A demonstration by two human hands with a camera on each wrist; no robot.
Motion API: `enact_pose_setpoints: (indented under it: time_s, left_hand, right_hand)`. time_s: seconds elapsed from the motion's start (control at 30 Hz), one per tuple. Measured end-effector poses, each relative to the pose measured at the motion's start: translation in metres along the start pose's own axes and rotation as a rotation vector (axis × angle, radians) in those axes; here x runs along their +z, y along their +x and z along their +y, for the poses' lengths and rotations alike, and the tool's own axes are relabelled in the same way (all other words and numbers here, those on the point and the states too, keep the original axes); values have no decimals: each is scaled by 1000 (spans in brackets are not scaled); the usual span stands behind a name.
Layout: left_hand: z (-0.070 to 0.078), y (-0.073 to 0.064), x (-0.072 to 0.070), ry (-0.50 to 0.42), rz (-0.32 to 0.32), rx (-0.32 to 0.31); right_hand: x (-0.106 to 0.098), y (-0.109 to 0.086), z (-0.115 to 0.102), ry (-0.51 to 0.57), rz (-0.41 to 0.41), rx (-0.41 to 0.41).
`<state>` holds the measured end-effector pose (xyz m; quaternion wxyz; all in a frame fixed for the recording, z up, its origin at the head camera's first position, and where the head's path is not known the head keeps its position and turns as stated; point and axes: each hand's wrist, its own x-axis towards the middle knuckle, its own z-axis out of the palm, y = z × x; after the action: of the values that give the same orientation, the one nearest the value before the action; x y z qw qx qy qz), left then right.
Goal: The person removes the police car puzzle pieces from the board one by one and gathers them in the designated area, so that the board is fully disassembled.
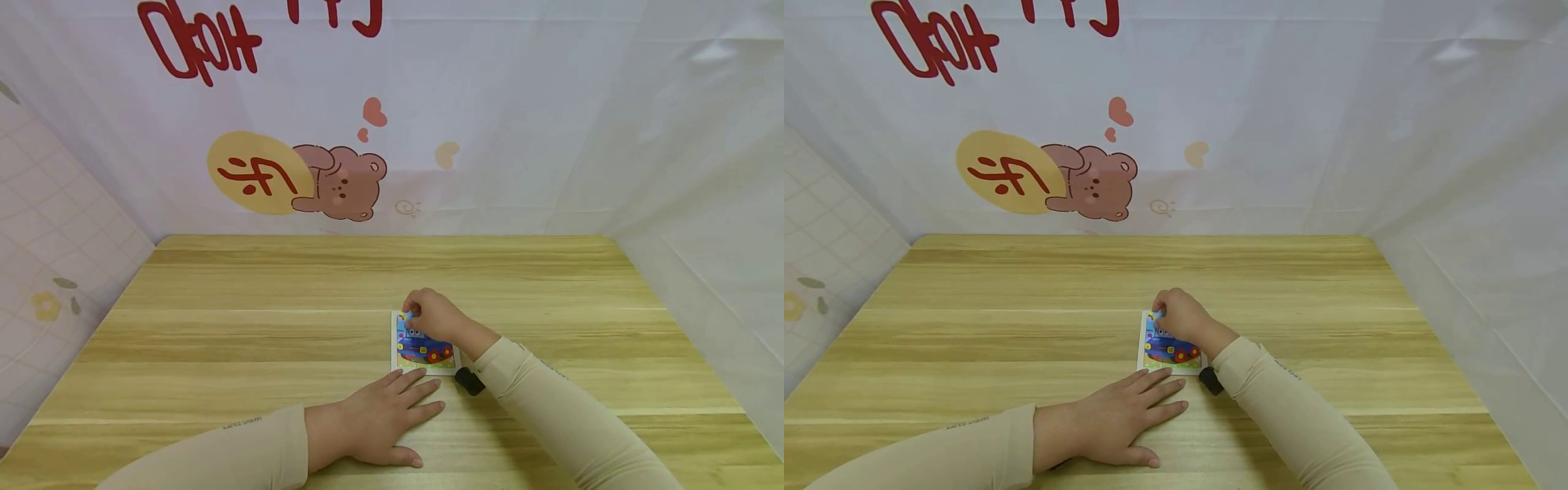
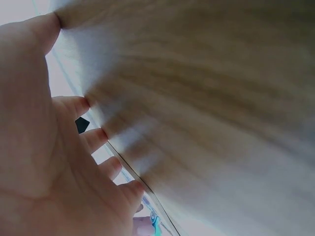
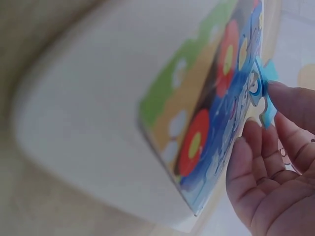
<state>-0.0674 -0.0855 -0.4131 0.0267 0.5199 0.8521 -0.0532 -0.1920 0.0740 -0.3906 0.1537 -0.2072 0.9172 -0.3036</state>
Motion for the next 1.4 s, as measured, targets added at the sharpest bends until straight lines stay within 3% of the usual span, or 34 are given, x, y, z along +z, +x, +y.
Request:
enact_pose_setpoints:
  time_s: [0.47,0.67,1.13,1.4]
  left_hand:
    - [-2,2,-6,-21,-12,5]
    - [-2,3,-3,-30,-21,2]
    - [0,3,1,-38,-24,-7]
    - [1,3,2,-31,-11,-11]
  right_hand:
    - [-7,1,4,184,-37,-19]
    - [-11,-1,7,277,-3,-28]
    - [-36,-8,33,309,71,11]
    - [-51,-17,51,307,52,57]
